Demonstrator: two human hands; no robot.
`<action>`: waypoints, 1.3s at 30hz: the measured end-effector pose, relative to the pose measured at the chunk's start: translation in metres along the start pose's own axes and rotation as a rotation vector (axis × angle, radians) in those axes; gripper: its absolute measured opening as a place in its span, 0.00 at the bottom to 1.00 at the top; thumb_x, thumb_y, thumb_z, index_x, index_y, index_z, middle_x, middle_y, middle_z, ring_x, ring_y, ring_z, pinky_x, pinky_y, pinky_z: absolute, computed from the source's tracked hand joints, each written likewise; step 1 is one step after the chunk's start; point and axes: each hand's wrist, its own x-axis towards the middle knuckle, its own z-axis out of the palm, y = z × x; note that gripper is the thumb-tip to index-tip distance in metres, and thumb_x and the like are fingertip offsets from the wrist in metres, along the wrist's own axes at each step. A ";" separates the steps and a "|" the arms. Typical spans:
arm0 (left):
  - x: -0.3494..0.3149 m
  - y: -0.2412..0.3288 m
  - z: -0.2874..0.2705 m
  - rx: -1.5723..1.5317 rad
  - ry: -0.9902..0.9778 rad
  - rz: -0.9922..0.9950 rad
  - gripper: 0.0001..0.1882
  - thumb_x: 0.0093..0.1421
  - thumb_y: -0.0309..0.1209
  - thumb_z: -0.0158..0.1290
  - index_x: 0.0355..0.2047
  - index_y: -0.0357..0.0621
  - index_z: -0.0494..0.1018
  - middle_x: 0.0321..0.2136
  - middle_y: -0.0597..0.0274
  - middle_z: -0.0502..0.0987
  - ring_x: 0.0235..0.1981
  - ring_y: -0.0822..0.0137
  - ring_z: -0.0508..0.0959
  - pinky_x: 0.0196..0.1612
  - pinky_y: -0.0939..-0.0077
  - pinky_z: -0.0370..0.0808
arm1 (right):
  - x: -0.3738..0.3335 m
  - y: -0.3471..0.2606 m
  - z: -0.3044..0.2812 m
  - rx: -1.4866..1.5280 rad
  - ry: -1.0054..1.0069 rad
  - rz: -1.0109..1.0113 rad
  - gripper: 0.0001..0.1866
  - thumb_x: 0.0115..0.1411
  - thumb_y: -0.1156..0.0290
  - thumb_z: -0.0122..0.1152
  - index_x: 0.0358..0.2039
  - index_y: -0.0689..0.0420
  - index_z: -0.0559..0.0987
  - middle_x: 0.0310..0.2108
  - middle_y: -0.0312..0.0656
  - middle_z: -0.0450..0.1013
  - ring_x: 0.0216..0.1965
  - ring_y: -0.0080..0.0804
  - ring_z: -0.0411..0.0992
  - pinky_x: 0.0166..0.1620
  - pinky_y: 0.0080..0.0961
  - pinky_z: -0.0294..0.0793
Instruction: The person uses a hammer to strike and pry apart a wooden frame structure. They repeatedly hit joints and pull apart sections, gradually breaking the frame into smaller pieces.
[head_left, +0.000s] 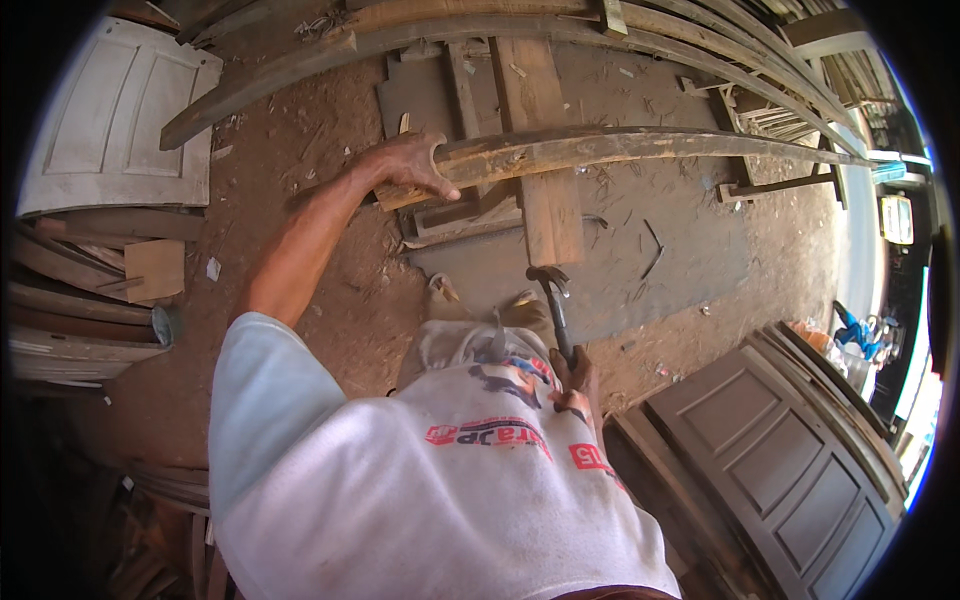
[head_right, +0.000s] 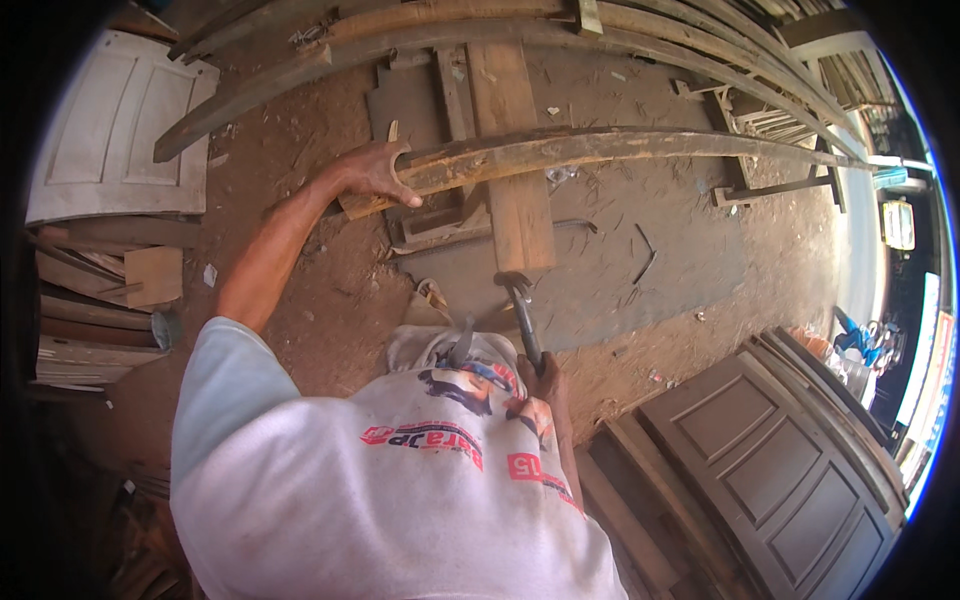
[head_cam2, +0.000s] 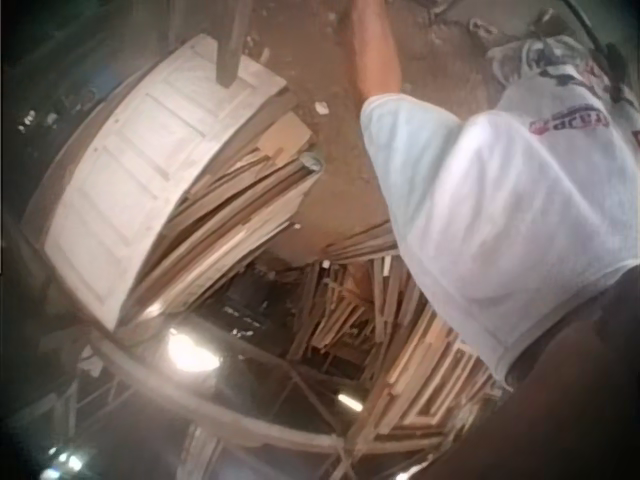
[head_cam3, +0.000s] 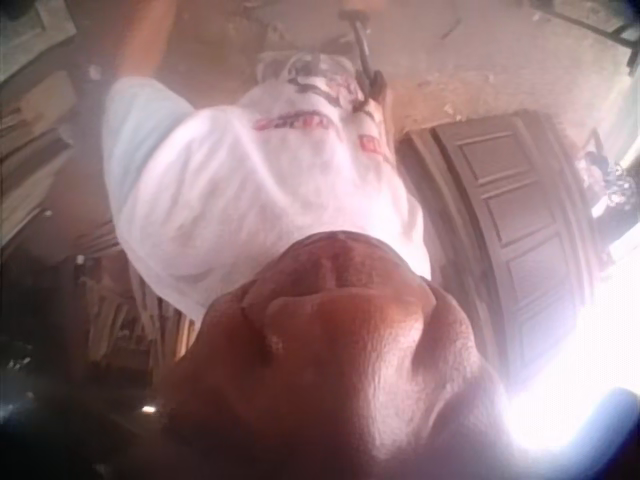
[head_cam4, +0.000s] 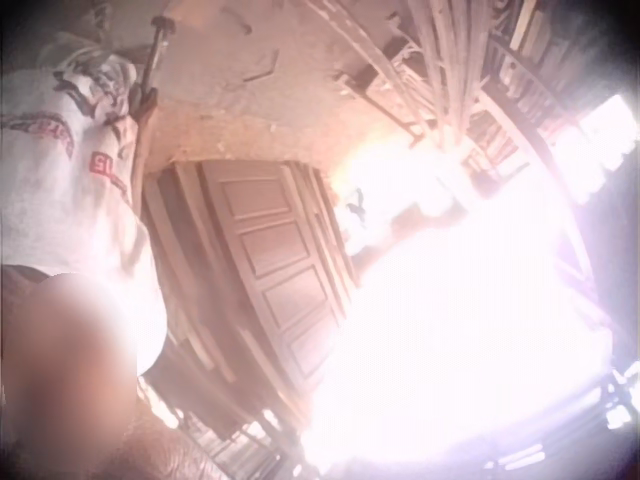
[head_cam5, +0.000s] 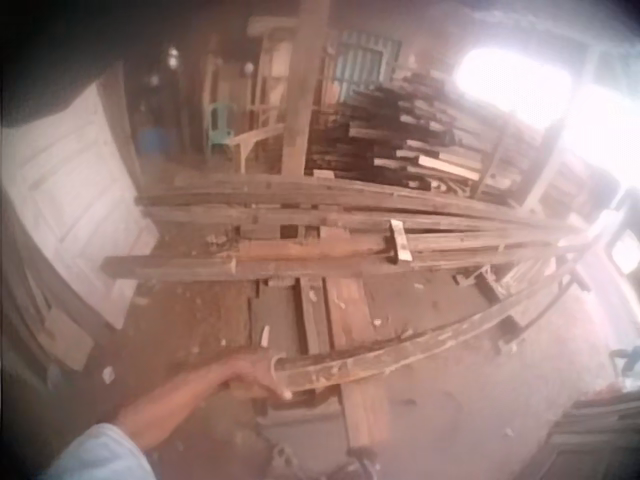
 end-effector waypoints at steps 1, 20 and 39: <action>-0.005 0.004 0.002 -0.009 0.014 -0.023 0.68 0.34 0.60 0.75 0.67 0.27 0.59 0.60 0.29 0.69 0.63 0.42 0.71 0.64 0.56 0.70 | 0.000 0.000 0.000 0.019 0.009 -0.013 0.24 0.61 0.52 0.67 0.33 0.64 0.76 0.20 0.52 0.72 0.22 0.33 0.68 0.28 0.39 0.69; -0.026 0.020 0.113 0.456 0.672 -0.131 0.47 0.46 0.47 0.74 0.62 0.49 0.64 0.51 0.52 0.70 0.55 0.48 0.72 0.58 0.42 0.68 | 0.040 -0.011 -0.053 -0.019 -0.080 -0.276 0.21 0.63 0.55 0.67 0.33 0.64 0.75 0.18 0.50 0.67 0.21 0.33 0.62 0.28 0.38 0.67; -0.057 0.038 0.114 0.334 0.454 -0.158 0.54 0.47 0.37 0.74 0.71 0.52 0.57 0.60 0.42 0.67 0.62 0.42 0.69 0.65 0.39 0.64 | 0.056 -0.027 -0.044 0.137 -0.060 -0.253 0.21 0.66 0.56 0.65 0.34 0.64 0.75 0.21 0.37 0.66 0.27 0.24 0.60 0.28 0.31 0.65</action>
